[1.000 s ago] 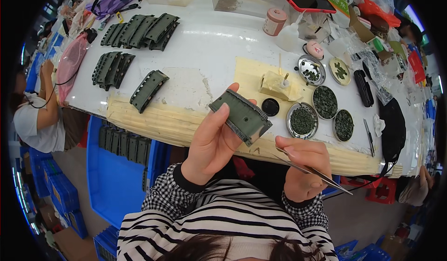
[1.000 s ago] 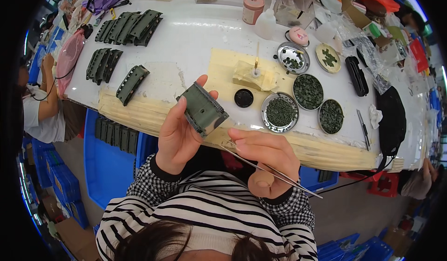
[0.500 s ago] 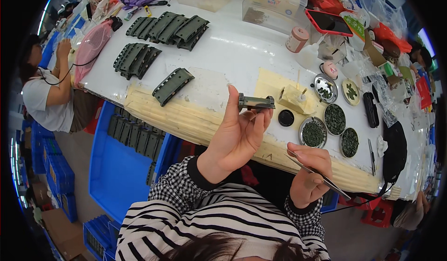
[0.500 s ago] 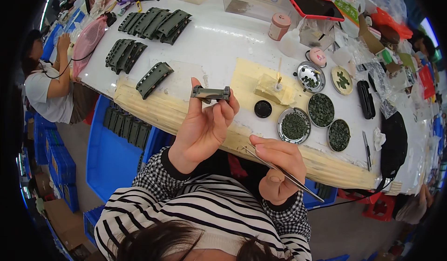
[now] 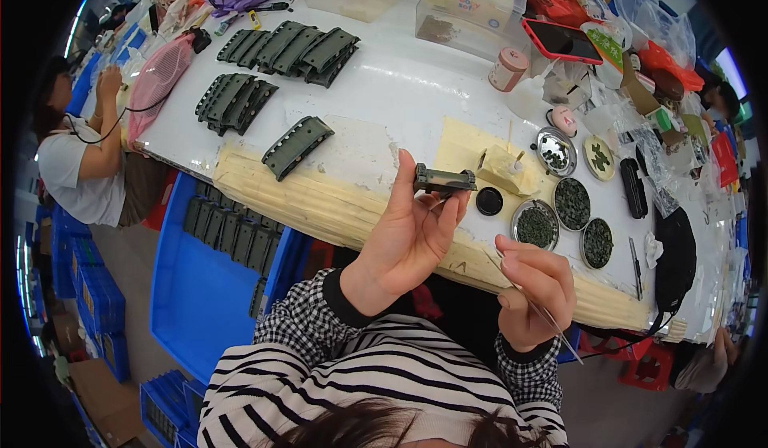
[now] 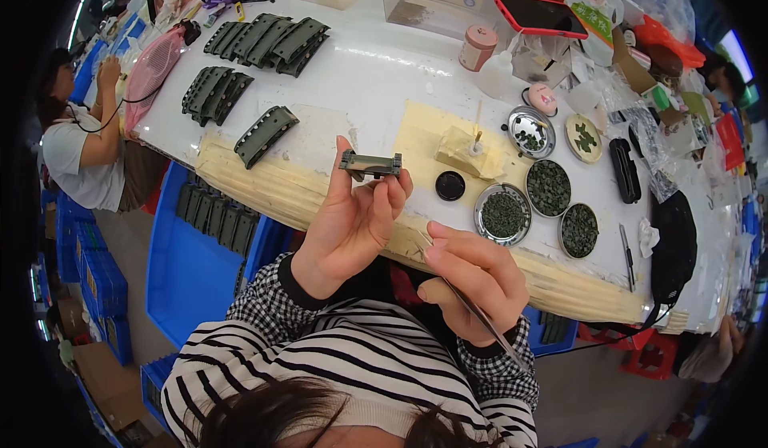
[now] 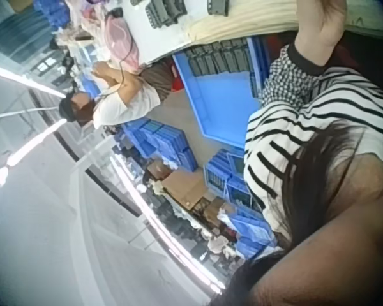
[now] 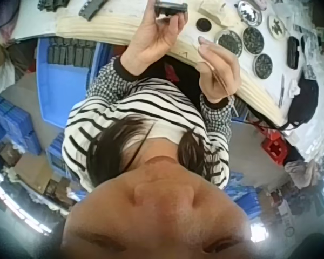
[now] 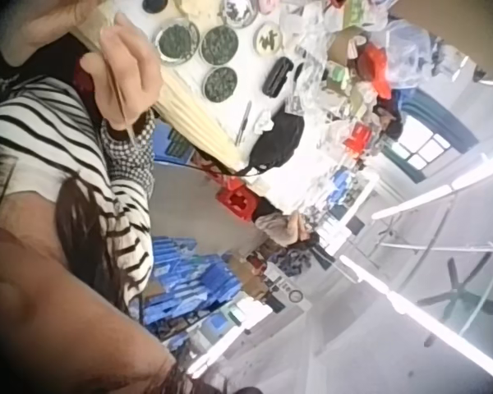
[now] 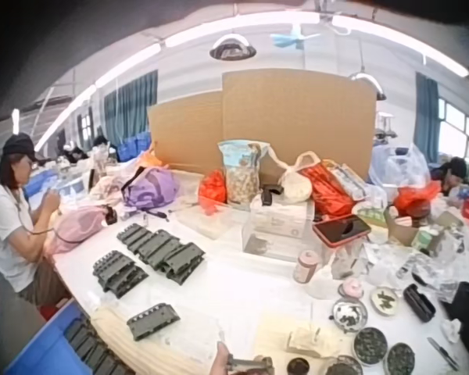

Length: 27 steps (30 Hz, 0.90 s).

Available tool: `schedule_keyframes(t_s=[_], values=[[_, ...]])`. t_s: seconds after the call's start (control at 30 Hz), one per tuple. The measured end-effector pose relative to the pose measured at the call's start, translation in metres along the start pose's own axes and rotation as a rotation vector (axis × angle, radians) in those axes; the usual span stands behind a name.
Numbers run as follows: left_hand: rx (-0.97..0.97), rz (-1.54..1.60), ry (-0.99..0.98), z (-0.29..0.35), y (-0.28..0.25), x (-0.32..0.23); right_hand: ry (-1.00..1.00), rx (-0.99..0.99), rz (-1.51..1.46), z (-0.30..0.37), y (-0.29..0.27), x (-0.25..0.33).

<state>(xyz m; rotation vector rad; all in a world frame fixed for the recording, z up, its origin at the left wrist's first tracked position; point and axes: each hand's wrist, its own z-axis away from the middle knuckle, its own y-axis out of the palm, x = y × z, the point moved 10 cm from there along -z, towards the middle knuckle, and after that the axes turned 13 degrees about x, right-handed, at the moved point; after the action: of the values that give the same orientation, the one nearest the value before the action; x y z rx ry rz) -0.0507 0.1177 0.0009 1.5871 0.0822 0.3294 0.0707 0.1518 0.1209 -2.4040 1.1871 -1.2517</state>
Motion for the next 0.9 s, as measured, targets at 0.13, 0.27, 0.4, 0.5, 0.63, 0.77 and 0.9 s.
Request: schedule_keyframes(t_s=[0.13, 0.27, 0.4, 0.5, 0.63, 0.77, 0.9], values=[[-0.023, -0.213, 0.038, 0.006, -0.003, -0.001, -0.077, 0.091, 0.119, -0.019, -0.005, 0.015], [-0.027, -0.307, 0.050, 0.014, 0.001, 0.002, -0.110, 0.216, 0.205, -0.025, 0.002, 0.019], [-0.026, -0.347, 0.083, 0.014, 0.000, 0.003, -0.108, 0.243, 0.253, -0.027, 0.004, 0.022], [-0.002, -0.376, 0.084, 0.015, 0.000, 0.002, -0.122, 0.258, 0.278, -0.029, 0.005, 0.023], [-0.007, -0.435, 0.123, 0.017, 0.001, -0.001, -0.143, 0.246, 0.297, -0.029, 0.005, 0.024], [-0.002, -0.457, 0.139, 0.018, 0.001, -0.003, -0.152, 0.240, 0.309, -0.030, 0.006, 0.025], [0.004, -0.477, 0.155, 0.019, 0.002, -0.005, -0.202, 0.221, 0.341, -0.031, 0.006, 0.028]])
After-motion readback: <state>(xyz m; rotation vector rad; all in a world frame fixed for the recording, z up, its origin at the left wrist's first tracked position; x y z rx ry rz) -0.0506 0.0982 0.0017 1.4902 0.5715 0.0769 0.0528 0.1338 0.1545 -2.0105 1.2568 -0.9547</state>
